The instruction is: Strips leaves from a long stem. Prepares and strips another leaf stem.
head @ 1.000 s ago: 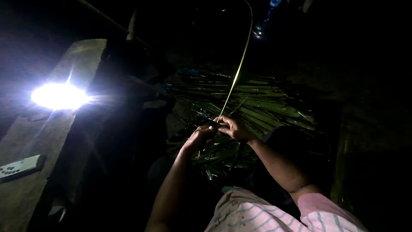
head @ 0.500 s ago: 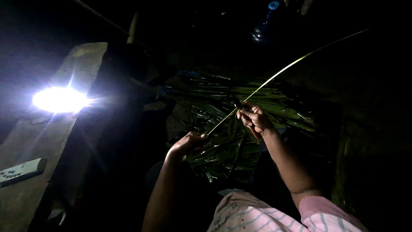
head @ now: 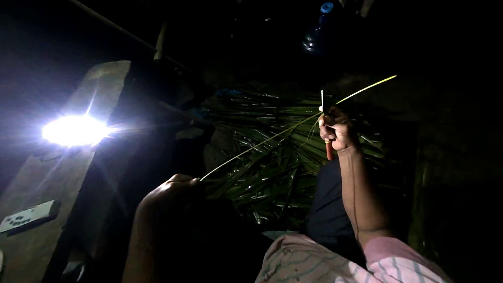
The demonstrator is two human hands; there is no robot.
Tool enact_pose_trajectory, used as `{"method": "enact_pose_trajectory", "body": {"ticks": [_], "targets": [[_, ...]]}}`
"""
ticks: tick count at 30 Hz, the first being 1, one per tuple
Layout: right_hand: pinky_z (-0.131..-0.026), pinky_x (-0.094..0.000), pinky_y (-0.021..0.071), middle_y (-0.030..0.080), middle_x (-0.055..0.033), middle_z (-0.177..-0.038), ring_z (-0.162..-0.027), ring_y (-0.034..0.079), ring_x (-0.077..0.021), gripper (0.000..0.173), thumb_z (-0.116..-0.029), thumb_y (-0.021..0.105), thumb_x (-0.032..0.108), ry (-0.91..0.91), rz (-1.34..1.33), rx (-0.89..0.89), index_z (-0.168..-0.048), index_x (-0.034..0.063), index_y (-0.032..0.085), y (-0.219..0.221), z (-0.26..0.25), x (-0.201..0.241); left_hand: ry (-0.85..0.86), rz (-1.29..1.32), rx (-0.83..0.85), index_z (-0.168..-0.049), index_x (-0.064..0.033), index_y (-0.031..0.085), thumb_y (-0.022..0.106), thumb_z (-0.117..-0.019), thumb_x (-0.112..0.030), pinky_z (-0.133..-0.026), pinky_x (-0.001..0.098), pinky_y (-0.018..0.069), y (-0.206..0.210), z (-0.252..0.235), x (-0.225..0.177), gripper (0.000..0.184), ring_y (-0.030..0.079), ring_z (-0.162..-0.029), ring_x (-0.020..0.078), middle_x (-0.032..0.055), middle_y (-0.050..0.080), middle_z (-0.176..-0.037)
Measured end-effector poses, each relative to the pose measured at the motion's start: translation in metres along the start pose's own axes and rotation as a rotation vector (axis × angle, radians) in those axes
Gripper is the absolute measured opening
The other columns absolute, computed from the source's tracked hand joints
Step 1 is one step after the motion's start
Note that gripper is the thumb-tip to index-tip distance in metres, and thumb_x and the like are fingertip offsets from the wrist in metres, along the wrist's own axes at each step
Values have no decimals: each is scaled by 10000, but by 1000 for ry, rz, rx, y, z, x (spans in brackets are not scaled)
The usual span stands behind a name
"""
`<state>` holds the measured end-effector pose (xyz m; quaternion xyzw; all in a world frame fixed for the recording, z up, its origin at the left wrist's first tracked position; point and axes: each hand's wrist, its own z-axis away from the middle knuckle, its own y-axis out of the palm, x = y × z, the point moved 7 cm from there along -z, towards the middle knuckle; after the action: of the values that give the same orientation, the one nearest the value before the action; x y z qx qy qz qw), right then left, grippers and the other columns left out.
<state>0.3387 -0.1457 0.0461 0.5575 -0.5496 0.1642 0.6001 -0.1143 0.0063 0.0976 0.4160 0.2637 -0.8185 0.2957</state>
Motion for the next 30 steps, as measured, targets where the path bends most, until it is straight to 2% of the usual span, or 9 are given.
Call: {"method": "enact_pose_trajectory", "body": {"ticks": [4,7,9,13,16,21,23,25,30], "targets": [[-342,-143,353,636,-6,-810,-385,385,-7,214,-1023,527,115,-27,-30,-26,-1218,152,607,-18,0,4,24,-137,-73,-768,-112,667,508,-1039,-122,-469,157,438,-53,26,15,314,514,-519,-12,-72,590,-630],[-366,-137,387,654,21,-829,-410,425,1,195,-1022,484,83,-64,-27,-74,-1153,160,606,-31,-7,11,-42,-153,-50,-808,-140,704,471,-970,-138,-496,170,487,-93,34,42,283,575,-535,-4,-68,656,-652],[-378,-130,398,665,41,-832,-422,444,10,210,-1027,477,75,-108,-55,-92,-1164,161,611,-44,-10,16,-69,-177,-134,-893,-121,688,456,-1021,-119,-533,165,512,-115,50,58,265,597,-572,-12,-79,666,-690],[-396,-133,396,671,62,-886,-444,445,10,282,-1030,397,61,-204,-94,-156,-1144,186,622,-65,-13,18,-17,-250,-154,-963,-133,717,505,-998,-165,-547,149,507,-139,58,82,218,589,-587,-33,-110,663,-717],[-376,-139,383,657,58,-875,-424,420,9,262,-1033,399,76,-177,-28,-170,-1154,193,601,-53,-11,11,40,-256,-216,-1059,-79,708,546,-995,-135,-588,192,544,-121,51,72,183,620,-628,11,-61,691,-784],[-399,-197,400,664,-20,-798,-433,440,-41,362,-1025,467,128,215,252,51,-1381,131,535,58,15,-48,345,-410,-308,-1150,-38,702,574,-1040,-174,-700,193,545,-51,0,31,217,624,-741,-13,-19,706,-924],[-440,-201,397,673,-37,-828,-476,456,-39,417,-1029,481,101,360,284,208,-1446,91,480,102,30,-81,409,-503,-342,-1176,-37,710,572,-1041,-196,-836,292,575,-8,-17,16,250,682,-865,59,48,734,-1005],[-460,-192,381,667,-27,-861,-508,447,-26,430,-1048,488,108,418,288,341,-1476,76,467,136,43,-102,423,-640,-319,-1215,-61,716,580,-1035,-234,-933,469,560,31,-32,9,285,718,-977,203,114,747,-1073],[-484,-175,349,654,-18,-912,-566,451,-20,398,-1074,471,136,457,207,405,-1472,133,485,159,54,-113,547,-831,-344,-1179,-78,744,574,-1020,-217,-856,579,554,93,-29,-11,271,734,-937,334,143,760,-1020]]}}
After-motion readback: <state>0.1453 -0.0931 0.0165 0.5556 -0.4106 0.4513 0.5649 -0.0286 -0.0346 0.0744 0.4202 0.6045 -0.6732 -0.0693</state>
